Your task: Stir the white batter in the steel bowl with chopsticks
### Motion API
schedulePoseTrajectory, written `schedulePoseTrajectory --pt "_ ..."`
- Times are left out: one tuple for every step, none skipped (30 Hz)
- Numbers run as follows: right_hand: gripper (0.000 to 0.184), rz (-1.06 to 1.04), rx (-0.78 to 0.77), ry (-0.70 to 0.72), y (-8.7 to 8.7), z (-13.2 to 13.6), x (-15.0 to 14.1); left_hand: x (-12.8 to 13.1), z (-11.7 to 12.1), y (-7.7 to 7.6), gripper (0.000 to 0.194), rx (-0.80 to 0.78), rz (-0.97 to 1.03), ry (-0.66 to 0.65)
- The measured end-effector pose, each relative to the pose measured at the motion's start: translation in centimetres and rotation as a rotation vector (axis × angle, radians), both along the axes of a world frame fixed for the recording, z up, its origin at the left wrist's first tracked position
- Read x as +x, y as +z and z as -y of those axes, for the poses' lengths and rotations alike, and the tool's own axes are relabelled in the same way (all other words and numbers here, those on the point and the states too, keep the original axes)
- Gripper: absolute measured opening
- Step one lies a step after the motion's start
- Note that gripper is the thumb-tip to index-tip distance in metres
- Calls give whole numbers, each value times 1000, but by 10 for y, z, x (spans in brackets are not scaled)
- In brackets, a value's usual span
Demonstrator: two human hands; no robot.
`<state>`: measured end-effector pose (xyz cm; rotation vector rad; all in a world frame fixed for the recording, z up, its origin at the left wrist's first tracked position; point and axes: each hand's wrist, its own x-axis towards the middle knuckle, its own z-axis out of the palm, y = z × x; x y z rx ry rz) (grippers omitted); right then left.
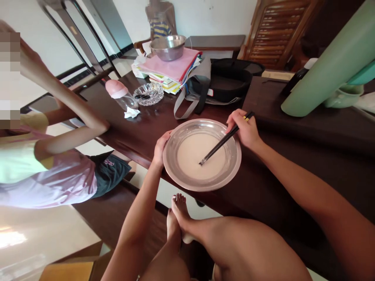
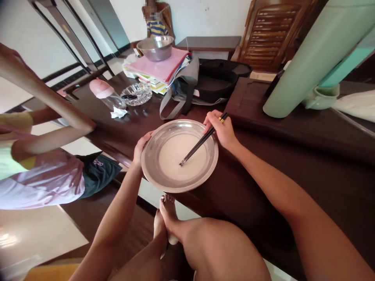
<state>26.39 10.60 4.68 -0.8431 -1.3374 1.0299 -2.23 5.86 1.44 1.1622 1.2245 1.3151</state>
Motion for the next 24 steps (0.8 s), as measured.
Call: schedulePoseTrajectory --pt "41 14 -11 20 0 1 0 0 0 0 36 0 -6 -2" --pt "40 16 -15 17 0 1 0 -1 0 0 36 -2 -13 -4" --pt "39 5 -11 -4 -1 1 0 -1 0 0 36 -2 -14 -2" --pt "38 -17 -3 -35 -1 0 1 -1 0 -1 37 -4 -10 -8" --pt "37 -40 3 -60 -1 -1 2 -2 0 -1 37 -5 -6 -14" --pt "37 -56 5 -73 -2 -1 2 -2 0 -1 37 -6 -3 -19" --pt "37 -61 0 -64 -2 -1 2 -3 0 -2 37 -1 -5 -23" --pt "37 -53 -14 -30 -2 -1 2 -3 0 -2 37 7 -12 -21" --pt "37 -34 -25 9 -3 -1 1 -3 -1 -2 38 16 -22 -19" --pt "37 -17 -31 38 -3 0 0 -4 -1 -3 38 25 -31 -14" --pt "37 -6 -30 49 -3 1 0 -4 -1 -3 39 31 -42 -7" --pt "36 -5 -24 37 -3 1 -1 -4 -1 -3 40 31 -54 -3" --pt "36 -16 -17 8 -4 1 -1 -4 -1 -2 41 27 -67 1" --pt "36 -33 -13 -25 -4 1 -1 -4 -1 -2 42 19 -77 3" --pt "36 -49 -14 -49 -4 1 -1 -4 -1 -2 42 8 -82 2" --pt "36 -58 -20 -52 -4 1 -1 -4 -1 -2 42 -2 -80 3" --pt "36 -55 -26 -36 -4 1 -1 -4 -1 -2 42 -11 -71 1" --pt "36 -42 -28 -6 -4 2 -1 -4 -1 -1 41 -18 -59 -1" --pt "35 -28 -24 26 -3 2 -1 -3 -1 -1 40 -22 -46 -1" --pt "35 -20 -15 44 -3 2 -1 -3 -1 -1 40 -23 -36 0" --pt "34 -20 -3 43 -3 2 -1 -3 -1 -1 40 -22 -31 1" --pt "33 -30 8 22 -3 2 -1 -3 0 0 40 -20 -30 0" --pt "33 -45 13 -9 -3 1 -1 -3 0 0 40 -17 -32 -1" --pt "34 -60 8 -37 -3 1 0 -3 0 0 40 -15 -35 -3"
